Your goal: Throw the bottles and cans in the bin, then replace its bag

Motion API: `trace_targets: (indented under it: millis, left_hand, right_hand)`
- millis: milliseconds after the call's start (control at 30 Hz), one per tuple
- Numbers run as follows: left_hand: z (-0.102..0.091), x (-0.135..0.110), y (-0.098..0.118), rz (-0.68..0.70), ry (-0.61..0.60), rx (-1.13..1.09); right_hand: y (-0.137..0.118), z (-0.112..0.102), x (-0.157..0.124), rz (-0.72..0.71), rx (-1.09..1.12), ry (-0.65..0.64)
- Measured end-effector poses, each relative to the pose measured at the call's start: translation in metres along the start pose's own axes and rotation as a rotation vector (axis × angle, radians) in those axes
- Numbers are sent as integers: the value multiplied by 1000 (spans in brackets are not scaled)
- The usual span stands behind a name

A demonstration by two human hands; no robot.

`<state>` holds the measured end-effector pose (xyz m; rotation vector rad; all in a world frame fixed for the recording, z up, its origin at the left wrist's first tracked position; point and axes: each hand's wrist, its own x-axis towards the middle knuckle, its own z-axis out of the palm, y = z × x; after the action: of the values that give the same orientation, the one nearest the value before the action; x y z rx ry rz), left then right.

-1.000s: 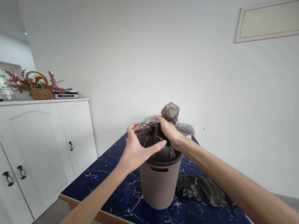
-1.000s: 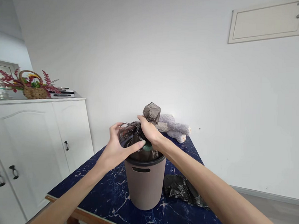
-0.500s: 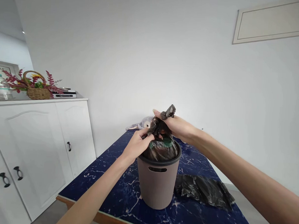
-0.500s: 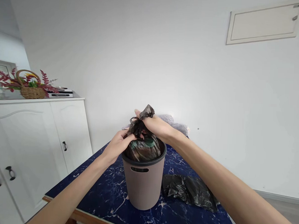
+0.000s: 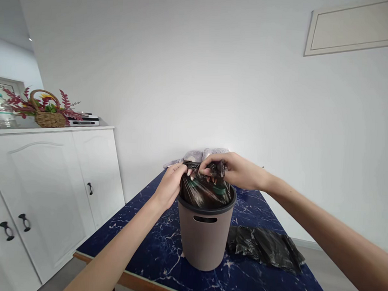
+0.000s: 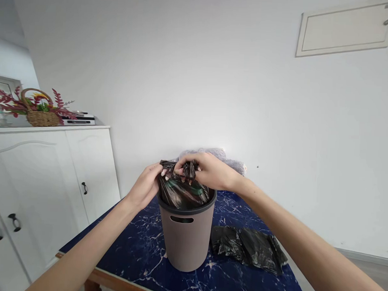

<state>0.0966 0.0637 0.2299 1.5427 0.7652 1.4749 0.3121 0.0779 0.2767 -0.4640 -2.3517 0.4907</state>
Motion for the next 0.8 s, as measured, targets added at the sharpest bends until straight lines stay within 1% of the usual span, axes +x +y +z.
trace_targets:
  millis: [67, 133, 200, 267, 333, 400, 533, 600, 667, 733, 800]
  left_hand:
    - [0, -1, 1, 13, 2, 27]
    - [1, -3, 2, 39, -23, 79]
    - [2, -5, 3, 71, -56, 154]
    - [3, -7, 5, 106, -85, 223]
    - [4, -8, 7, 126, -90, 258]
    - [4, -9, 8, 135, -61, 249]
    - [-1, -6, 6, 110, 2, 142]
    - [-2, -5, 5, 103, 11, 120]
    - [-2, -7, 6, 112, 30, 168]
    - [0, -11, 8, 124, 52, 270]
    - [3, -17, 10, 129, 47, 371]
  right_hand:
    - [4, 6, -1, 22, -57, 127]
    - [9, 14, -1, 75, -115, 239]
    - [14, 22, -1, 83, -222, 354]
    - [21, 29, 0, 15, -351, 476]
    - [26, 35, -1, -90, -442, 541]
    - [30, 38, -3, -194, -507, 515]
    - [33, 37, -8, -398, -643, 383]
    - [33, 36, -9, -472, -723, 359]
    - [34, 37, -9, -464, -810, 357]
    - [35, 38, -9, -379, -886, 359]
    - [35, 42, -7, -280, -927, 376]
